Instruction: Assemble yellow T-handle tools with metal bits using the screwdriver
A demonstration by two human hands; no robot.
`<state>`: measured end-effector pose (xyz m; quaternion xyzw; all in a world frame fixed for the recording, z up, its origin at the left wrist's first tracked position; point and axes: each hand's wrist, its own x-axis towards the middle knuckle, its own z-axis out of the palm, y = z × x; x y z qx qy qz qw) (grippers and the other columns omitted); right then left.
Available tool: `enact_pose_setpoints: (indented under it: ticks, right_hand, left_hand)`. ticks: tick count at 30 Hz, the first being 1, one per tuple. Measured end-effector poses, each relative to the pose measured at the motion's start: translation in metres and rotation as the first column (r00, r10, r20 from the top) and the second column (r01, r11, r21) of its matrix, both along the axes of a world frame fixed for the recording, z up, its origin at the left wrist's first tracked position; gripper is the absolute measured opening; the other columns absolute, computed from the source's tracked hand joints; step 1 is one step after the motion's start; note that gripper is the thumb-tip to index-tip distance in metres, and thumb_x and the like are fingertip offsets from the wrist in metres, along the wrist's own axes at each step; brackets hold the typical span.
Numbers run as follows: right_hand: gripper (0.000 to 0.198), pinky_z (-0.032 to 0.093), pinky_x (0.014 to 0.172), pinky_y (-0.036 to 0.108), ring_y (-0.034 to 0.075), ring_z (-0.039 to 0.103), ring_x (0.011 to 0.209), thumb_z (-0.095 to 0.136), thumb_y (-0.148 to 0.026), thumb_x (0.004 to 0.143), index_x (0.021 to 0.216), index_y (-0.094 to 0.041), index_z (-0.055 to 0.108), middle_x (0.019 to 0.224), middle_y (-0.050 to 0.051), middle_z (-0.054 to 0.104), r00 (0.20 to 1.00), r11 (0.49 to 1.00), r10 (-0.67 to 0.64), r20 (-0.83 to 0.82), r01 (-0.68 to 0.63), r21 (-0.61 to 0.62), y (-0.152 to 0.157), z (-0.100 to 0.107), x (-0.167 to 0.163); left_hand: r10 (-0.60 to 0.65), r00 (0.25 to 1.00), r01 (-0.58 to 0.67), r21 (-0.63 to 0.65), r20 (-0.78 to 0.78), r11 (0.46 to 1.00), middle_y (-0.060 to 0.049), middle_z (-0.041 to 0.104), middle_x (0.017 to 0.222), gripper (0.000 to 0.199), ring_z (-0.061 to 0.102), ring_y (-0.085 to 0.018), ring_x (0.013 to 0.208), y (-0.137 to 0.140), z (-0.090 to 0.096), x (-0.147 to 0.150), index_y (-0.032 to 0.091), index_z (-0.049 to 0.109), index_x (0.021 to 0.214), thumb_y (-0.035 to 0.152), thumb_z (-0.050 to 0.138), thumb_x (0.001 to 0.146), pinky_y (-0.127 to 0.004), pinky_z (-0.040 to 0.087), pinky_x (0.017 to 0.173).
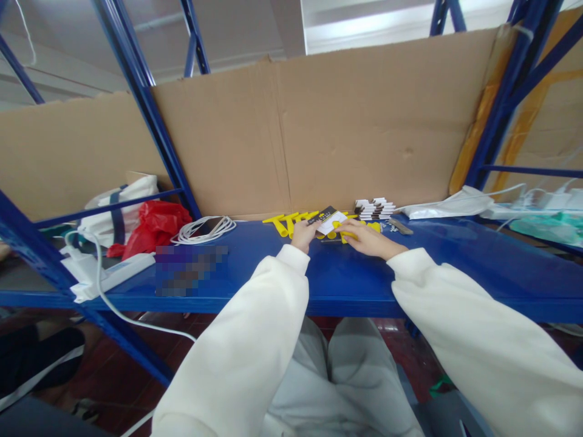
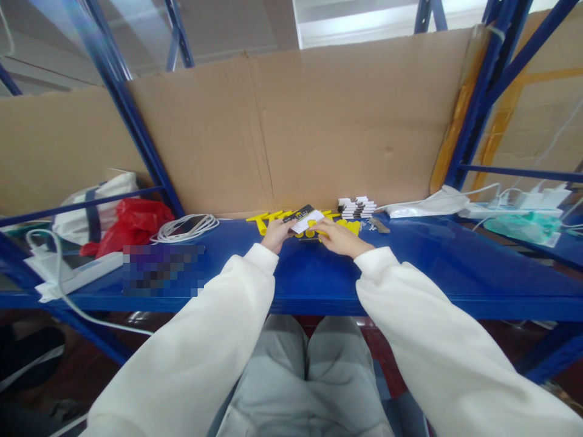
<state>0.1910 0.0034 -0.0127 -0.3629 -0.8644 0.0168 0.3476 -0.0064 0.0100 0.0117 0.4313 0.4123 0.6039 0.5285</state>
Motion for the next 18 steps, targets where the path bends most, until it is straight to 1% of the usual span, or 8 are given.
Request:
enact_pose_setpoints:
  ticks: [4, 7, 9, 11, 15, 18]
  right_hand:
    - [0.035, 0.053, 0.102, 0.046, 0.03, 0.066, 0.114, 0.055, -0.015, 0.089, 0.116, -0.026, 0.076, 0.125, 0.012, 0.067, 0.993, 0.997, -0.075, 0.093, 0.075, 0.003, -0.006, 0.003, -0.001]
    - [0.038, 0.055, 0.1, 0.043, 0.028, 0.068, 0.112, 0.052, -0.015, 0.092, 0.121, -0.025, 0.074, 0.126, 0.013, 0.067, 0.982, 0.993, -0.114, 0.149, 0.109, 0.04, -0.009, 0.005, -0.002]
    - [0.04, 0.055, 0.099, 0.041, 0.026, 0.068, 0.11, 0.05, -0.015, 0.094, 0.126, -0.025, 0.072, 0.127, 0.012, 0.066, 0.973, 0.99, -0.135, 0.185, 0.123, 0.072, -0.009, 0.005, -0.002]
    - [0.042, 0.055, 0.1, 0.041, 0.025, 0.068, 0.111, 0.049, -0.015, 0.094, 0.129, -0.025, 0.07, 0.129, 0.012, 0.065, 0.967, 0.986, -0.157, 0.203, 0.14, 0.095, -0.008, 0.004, 0.0]
    - [0.043, 0.055, 0.1, 0.043, 0.027, 0.068, 0.112, 0.049, -0.016, 0.094, 0.132, -0.025, 0.067, 0.132, 0.012, 0.064, 0.957, 0.971, -0.231, 0.178, 0.216, 0.101, -0.006, 0.003, 0.005]
    - [0.043, 0.054, 0.102, 0.041, 0.026, 0.067, 0.115, 0.049, -0.015, 0.094, 0.132, -0.024, 0.066, 0.133, 0.011, 0.063, 0.954, 0.961, -0.266, 0.138, 0.251, 0.116, -0.006, 0.004, 0.008]
  left_hand:
    - [-0.024, 0.999, 0.024, 0.01, -0.039, 1.0, -0.007, 0.07, 0.065, 0.022, 0.071, -0.022, 0.076, -0.002, 0.0, 0.002, 0.016, 0.067, 0.065, -0.002, 0.068, 0.078, -0.034, 0.057, 0.073]
    - [0.002, 0.994, 0.002, 0.041, -0.106, 0.999, -0.006, 0.07, 0.067, 0.02, 0.071, -0.022, 0.076, 0.001, -0.001, 0.003, 0.016, 0.067, 0.065, 0.003, 0.066, 0.08, -0.035, 0.058, 0.075]
    - [0.051, 0.984, -0.039, 0.076, -0.169, 0.996, -0.005, 0.071, 0.068, 0.018, 0.072, -0.022, 0.077, 0.004, -0.002, 0.002, 0.017, 0.066, 0.064, 0.007, 0.066, 0.079, -0.036, 0.058, 0.078]
    - [0.127, 0.968, -0.102, 0.124, -0.216, 0.987, -0.004, 0.072, 0.07, 0.017, 0.072, -0.022, 0.081, 0.007, -0.003, 0.0, 0.017, 0.066, 0.063, 0.009, 0.065, 0.078, -0.036, 0.057, 0.082]
    - [0.3, 0.921, -0.247, 0.225, -0.25, 0.943, -0.005, 0.074, 0.079, 0.015, 0.071, -0.021, 0.09, 0.011, -0.003, -0.003, 0.018, 0.066, 0.066, 0.009, 0.061, 0.078, -0.032, 0.055, 0.09]
    - [0.36, 0.877, -0.266, 0.302, -0.319, 0.915, -0.007, 0.076, 0.088, 0.015, 0.071, -0.019, 0.093, 0.013, -0.005, -0.004, 0.017, 0.068, 0.074, 0.006, 0.058, 0.078, -0.032, 0.054, 0.094]
